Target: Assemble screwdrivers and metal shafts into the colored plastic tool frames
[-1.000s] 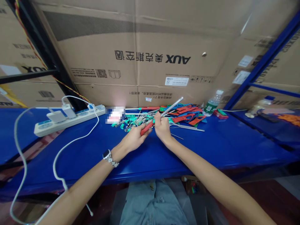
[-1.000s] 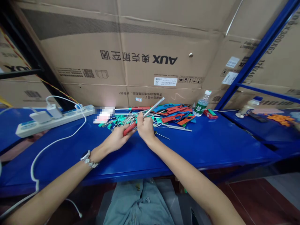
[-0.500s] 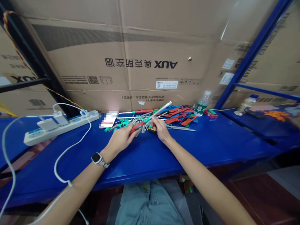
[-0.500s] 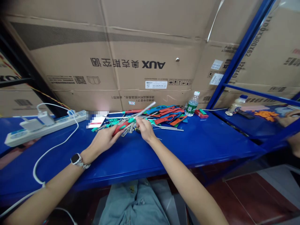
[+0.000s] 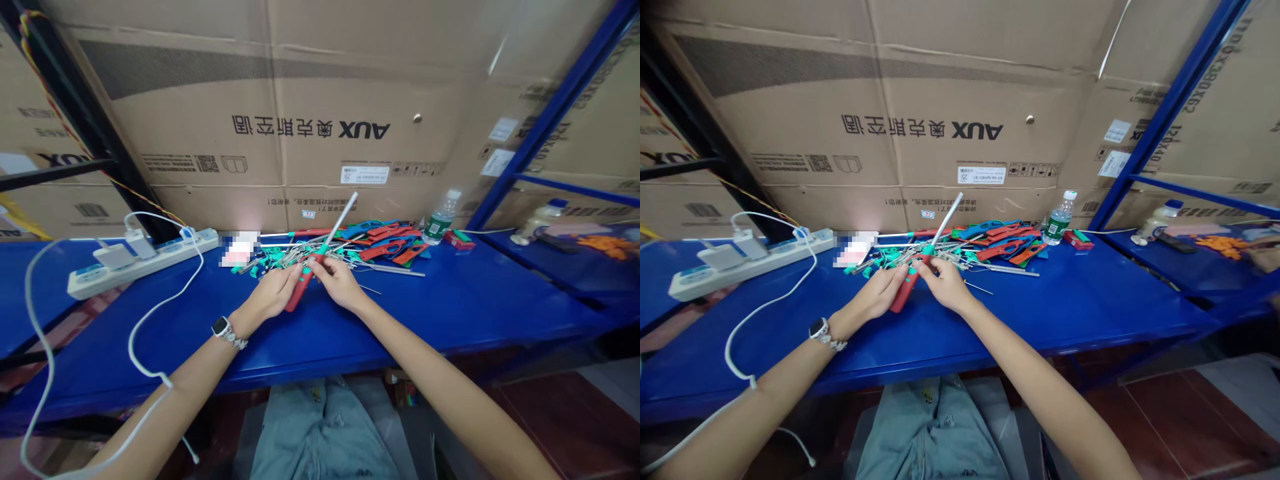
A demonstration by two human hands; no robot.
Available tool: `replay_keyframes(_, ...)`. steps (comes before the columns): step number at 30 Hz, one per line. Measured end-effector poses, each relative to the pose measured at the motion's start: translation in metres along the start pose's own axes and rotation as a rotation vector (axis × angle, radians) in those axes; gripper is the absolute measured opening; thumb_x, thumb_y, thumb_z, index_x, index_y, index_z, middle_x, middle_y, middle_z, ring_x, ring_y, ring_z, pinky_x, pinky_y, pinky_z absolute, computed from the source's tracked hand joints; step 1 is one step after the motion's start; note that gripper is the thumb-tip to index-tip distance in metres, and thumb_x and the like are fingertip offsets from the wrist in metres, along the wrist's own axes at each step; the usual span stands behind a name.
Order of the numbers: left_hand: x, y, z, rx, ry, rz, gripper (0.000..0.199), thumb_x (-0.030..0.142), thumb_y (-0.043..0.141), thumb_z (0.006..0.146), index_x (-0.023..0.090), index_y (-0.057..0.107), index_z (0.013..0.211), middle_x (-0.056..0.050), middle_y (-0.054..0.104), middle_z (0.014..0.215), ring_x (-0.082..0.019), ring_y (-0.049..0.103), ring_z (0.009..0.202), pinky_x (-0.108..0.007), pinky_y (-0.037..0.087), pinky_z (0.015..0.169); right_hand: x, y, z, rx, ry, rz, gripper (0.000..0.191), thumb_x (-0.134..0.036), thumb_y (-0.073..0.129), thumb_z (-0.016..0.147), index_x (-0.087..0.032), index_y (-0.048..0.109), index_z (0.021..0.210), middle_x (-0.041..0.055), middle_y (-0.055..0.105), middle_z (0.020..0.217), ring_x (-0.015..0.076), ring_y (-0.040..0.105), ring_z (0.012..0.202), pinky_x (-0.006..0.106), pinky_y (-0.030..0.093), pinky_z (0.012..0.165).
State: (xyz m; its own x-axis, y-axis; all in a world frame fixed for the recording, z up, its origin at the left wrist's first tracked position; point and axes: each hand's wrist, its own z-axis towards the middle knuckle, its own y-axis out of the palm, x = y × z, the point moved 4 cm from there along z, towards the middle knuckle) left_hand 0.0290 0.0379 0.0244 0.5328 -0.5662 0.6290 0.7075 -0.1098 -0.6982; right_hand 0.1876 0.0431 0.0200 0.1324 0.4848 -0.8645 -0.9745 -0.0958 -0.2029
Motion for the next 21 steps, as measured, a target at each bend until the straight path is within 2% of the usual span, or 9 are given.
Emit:
replay_keyframes(2,0.000,-0.001,0.000,0.006,0.052,0.043,0.063,0.053,0.026,0.110,0.022,0.055,0.062,-0.002,0.062,0.051,-0.017,0.062,0.051,-0.030,0.047,0.057,-0.002,-0.005,-0.002,0.060,0.011,0.030,0.049,-0.070,0.056,0.092,-0.022,0.058,0.081,0.0012,0.066,0.075,0.0180,0.062,0.070,0.031,0.051,0.067)
replay_keyframes(4,0.000,-0.005,-0.001,0.042,0.092,0.034,0.067,0.049,0.026,0.111,0.021,0.059,0.060,-0.001,0.060,0.048,-0.016,0.060,0.048,-0.029,0.046,0.056,-0.001,-0.010,-0.004,0.085,0.075,0.095,0.047,-0.072,0.050,0.095,-0.025,0.052,0.090,0.0006,0.067,0.079,0.0176,0.064,0.063,0.031,0.053,0.061)
replay_keyframes(7,0.004,-0.019,-0.006,0.242,0.248,0.023,0.063,0.042,0.031,0.112,0.020,0.060,0.060,0.000,0.057,0.047,-0.013,0.056,0.044,-0.027,0.043,0.052,-0.003,-0.016,-0.007,0.027,0.148,0.123,0.041,-0.069,0.046,0.099,-0.029,0.041,0.099,-0.0026,0.067,0.078,0.0161,0.061,0.048,0.030,0.049,0.049)
replay_keyframes(10,0.016,-0.033,-0.014,0.422,0.499,0.075,0.055,0.029,0.038,0.111,0.019,0.056,0.060,0.001,0.057,0.050,-0.011,0.052,0.043,-0.026,0.039,0.049,-0.013,-0.019,-0.004,-0.096,0.069,-0.103,0.035,-0.061,0.051,0.100,-0.028,0.040,0.097,-0.0051,0.063,0.073,0.0159,0.060,0.050,0.028,0.044,0.051)
replay_keyframes(13,0.033,-0.034,-0.023,0.495,0.696,0.185,0.043,0.016,0.045,0.105,0.020,0.052,0.062,0.001,0.054,0.053,-0.012,0.049,0.047,-0.027,0.036,0.049,-0.024,-0.015,0.000,-0.276,-0.079,-0.529,0.035,-0.053,0.068,0.091,-0.026,0.047,0.095,-0.0032,0.064,0.078,0.0169,0.060,0.065,0.028,0.038,0.061)
replay_keyframes(15,0.043,-0.028,-0.028,0.470,0.746,0.241,0.039,0.011,0.047,0.101,0.020,0.050,0.063,0.002,0.051,0.053,-0.012,0.046,0.048,-0.028,0.034,0.049,-0.027,-0.009,0.000,-0.396,-0.124,-0.730,0.034,-0.048,0.072,0.089,-0.024,0.051,0.103,-0.0008,0.068,0.084,0.0184,0.060,0.071,0.028,0.033,0.063)
replay_keyframes(17,0.049,-0.017,-0.032,0.399,0.774,0.296,0.039,0.010,0.051,0.098,0.020,0.046,0.061,0.003,0.049,0.052,-0.011,0.042,0.048,-0.029,0.032,0.050,-0.026,-0.003,-0.003,-0.500,-0.141,-0.834,0.031,-0.042,0.069,0.091,-0.024,0.054,0.112,0.0015,0.071,0.089,0.0201,0.063,0.075,0.029,0.031,0.062)
replay_keyframes(21,0.043,0.002,-0.030,0.199,0.678,0.344,0.041,0.017,0.052,0.101,0.019,0.048,0.061,0.003,0.053,0.053,-0.010,0.046,0.048,-0.027,0.032,0.051,-0.022,0.007,-0.010,-0.606,-0.206,-0.931,0.020,-0.034,0.061,0.095,-0.021,0.059,0.110,0.0070,0.073,0.104,0.0231,0.065,0.087,0.031,0.032,0.062)
